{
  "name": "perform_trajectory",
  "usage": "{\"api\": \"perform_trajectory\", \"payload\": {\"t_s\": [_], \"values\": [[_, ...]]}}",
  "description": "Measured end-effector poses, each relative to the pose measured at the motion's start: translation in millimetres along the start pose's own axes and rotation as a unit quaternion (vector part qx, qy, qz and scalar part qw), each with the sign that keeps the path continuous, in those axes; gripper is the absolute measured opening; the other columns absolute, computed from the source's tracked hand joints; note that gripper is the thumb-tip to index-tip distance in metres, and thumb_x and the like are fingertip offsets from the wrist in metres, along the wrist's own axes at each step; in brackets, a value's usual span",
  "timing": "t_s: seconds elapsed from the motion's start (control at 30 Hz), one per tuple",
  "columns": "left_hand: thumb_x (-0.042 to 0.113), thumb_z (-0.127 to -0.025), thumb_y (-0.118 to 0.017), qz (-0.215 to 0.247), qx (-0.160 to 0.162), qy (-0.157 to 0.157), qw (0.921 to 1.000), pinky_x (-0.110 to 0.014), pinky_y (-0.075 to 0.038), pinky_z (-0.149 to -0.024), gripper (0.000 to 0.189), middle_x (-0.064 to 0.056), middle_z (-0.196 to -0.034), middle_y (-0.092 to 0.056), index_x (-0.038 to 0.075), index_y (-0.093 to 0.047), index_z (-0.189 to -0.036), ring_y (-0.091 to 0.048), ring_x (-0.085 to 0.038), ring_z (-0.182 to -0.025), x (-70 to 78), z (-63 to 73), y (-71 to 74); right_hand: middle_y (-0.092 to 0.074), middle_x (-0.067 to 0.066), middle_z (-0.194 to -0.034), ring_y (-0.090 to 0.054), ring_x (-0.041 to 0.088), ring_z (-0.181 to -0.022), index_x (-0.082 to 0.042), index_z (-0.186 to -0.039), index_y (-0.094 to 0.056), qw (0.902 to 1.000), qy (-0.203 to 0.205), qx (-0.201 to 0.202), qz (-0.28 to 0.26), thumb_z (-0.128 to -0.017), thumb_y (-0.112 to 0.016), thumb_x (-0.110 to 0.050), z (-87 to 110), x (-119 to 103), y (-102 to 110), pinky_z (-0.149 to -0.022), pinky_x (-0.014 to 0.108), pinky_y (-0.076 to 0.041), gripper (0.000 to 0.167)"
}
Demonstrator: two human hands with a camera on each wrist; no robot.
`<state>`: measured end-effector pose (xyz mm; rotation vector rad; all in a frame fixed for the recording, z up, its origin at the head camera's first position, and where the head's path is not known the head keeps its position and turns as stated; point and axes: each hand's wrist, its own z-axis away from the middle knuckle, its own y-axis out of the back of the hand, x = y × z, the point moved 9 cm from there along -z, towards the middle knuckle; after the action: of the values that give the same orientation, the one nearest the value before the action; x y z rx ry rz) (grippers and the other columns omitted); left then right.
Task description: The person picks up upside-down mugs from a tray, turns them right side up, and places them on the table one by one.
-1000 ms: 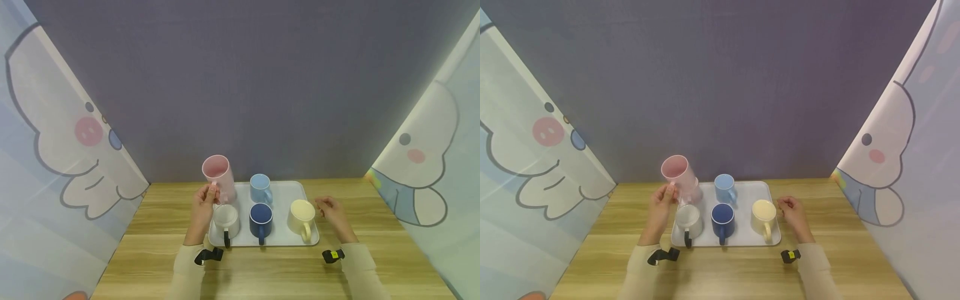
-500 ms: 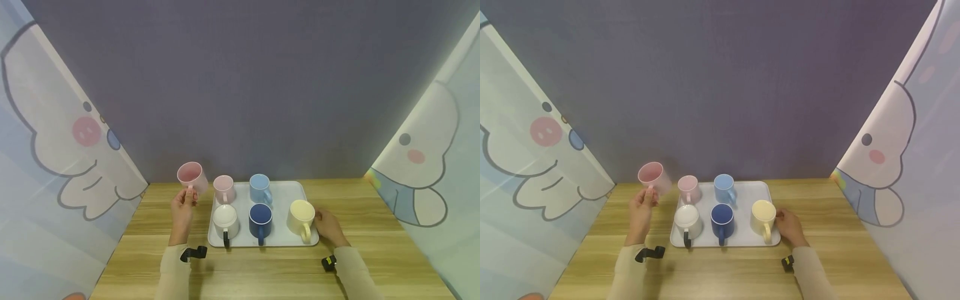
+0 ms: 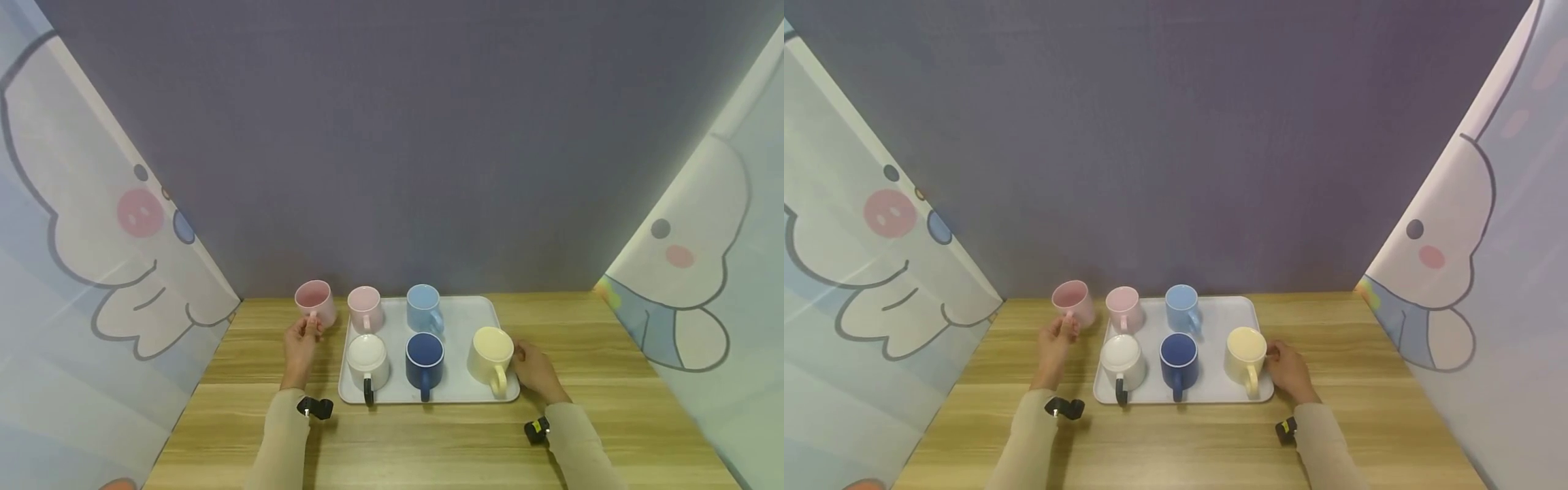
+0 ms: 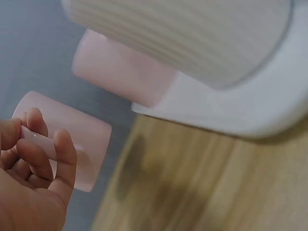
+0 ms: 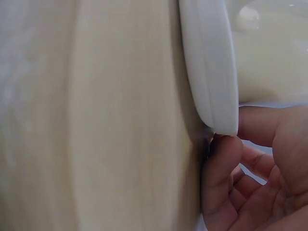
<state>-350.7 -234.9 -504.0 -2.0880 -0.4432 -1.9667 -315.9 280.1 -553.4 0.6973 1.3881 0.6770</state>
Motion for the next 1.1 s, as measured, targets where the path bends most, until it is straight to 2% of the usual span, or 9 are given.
{"api": "perform_trajectory", "payload": {"t_s": [0.07,0.23,0.33,0.43,0.87,1.0,1.1], "values": [[0.013,-0.107,-0.052,-0.009,0.002,0.003,1.0,-0.023,-0.054,-0.065,0.03,-0.001,-0.079,-0.061,-0.015,-0.061,-0.1,-0.059,-0.012,-0.069,-7.9,-3.4,-1.4,-0.067,0.028,-0.115,-0.065,0.041,-0.101,0.01,-0.133,-0.056,1.0,-0.002,0.0,-0.002,-0.099,-0.047,-0.011,0.0,0,0,-0.088,0.058,-0.053,0.04],[0.014,-0.107,-0.052,-0.017,0.002,0.01,0.9998,-0.023,-0.054,-0.066,0.03,-0.013,-0.085,-0.065,-0.014,-0.062,-0.103,-0.06,-0.014,-0.071,-25.0,-9.2,-5.0,-0.066,0.025,-0.113,-0.063,0.035,-0.096,0.01,-0.135,-0.054,0.9998,-0.018,-0.007,-0.007,-0.098,-0.048,-0.011,-0.3,4,-2,-0.083,0.052,-0.054,0.043],[0.015,-0.108,-0.051,-0.014,0.004,0.023,0.9996,-0.023,-0.054,-0.067,0.032,-0.015,-0.087,-0.066,-0.015,-0.061,-0.104,-0.06,-0.013,-0.072,-33.7,-10.8,-5.4,-0.066,0.022,-0.109,-0.061,0.031,-0.091,0.01,-0.135,-0.054,0.9998,-0.019,-0.009,-0.005,-0.097,-0.048,-0.01,-0.7,4,-2,-0.08,0.048,-0.053,0.043],[0.017,-0.108,-0.052,-0.012,0.003,0.034,0.9994,-0.023,-0.054,-0.067,0.033,-0.015,-0.087,-0.066,-0.014,-0.062,-0.105,-0.059,-0.013,-0.072,-39.4,-13.0,-4.6,-0.066,0.023,-0.109,-0.061,0.031,-0.092,0.01,-0.134,-0.054,0.9998,-0.015,-0.01,-0.004,-0.097,-0.048,-0.01,-0.3,3,-2,-0.081,0.05,-0.053,0.043],[0.018,-0.107,-0.054,-0.02,-0.002,0.029,0.9994,-0.022,-0.052,-0.064,0.034,-0.017,-0.087,-0.067,-0.014,-0.063,-0.104,-0.058,-0.013,-0.068,-36.8,-18.7,-2.4,-0.064,0.032,-0.122,-0.063,0.043,-0.106,0.01,-0.136,-0.053,0.9998,-0.016,-0.01,-0.004,-0.1,-0.046,-0.011,0.1,0,-3,-0.092,0.061,-0.051,0.042],[0.021,-0.106,-0.057,-0.044,0.014,0.026,0.9986,-0.02,-0.049,-0.062,0.029,-0.014,-0.085,-0.066,-0.008,-0.06,-0.103,-0.057,-0.01,-0.067,-31.0,-15.3,0.7,-0.063,0.032,-0.124,-0.063,0.044,-0.107,0.01,-0.136,-0.053,0.9998,-0.017,-0.01,-0.004,-0.1,-0.045,-0.011,0.9,0,-3,-0.093,0.062,-0.051,0.042],[0.019,-0.103,-0.06,-0.081,0.045,0.014,0.9956,-0.018,-0.046,-0.061,0.024,-0.011,-0.086,-0.065,-0.004,-0.057,-0.108,-0.056,-0.007,-0.068,-22.0,-10.8,5.2,-0.063,0.032,-0.124,-0.063,0.044,-0.107,0.009,-0.137,-0.053,0.9998,-0.018,-0.01,-0.003,-0.1,-0.045,-0.01,1.1,0,-3,-0.092,0.061,-0.051,0.042]]}}
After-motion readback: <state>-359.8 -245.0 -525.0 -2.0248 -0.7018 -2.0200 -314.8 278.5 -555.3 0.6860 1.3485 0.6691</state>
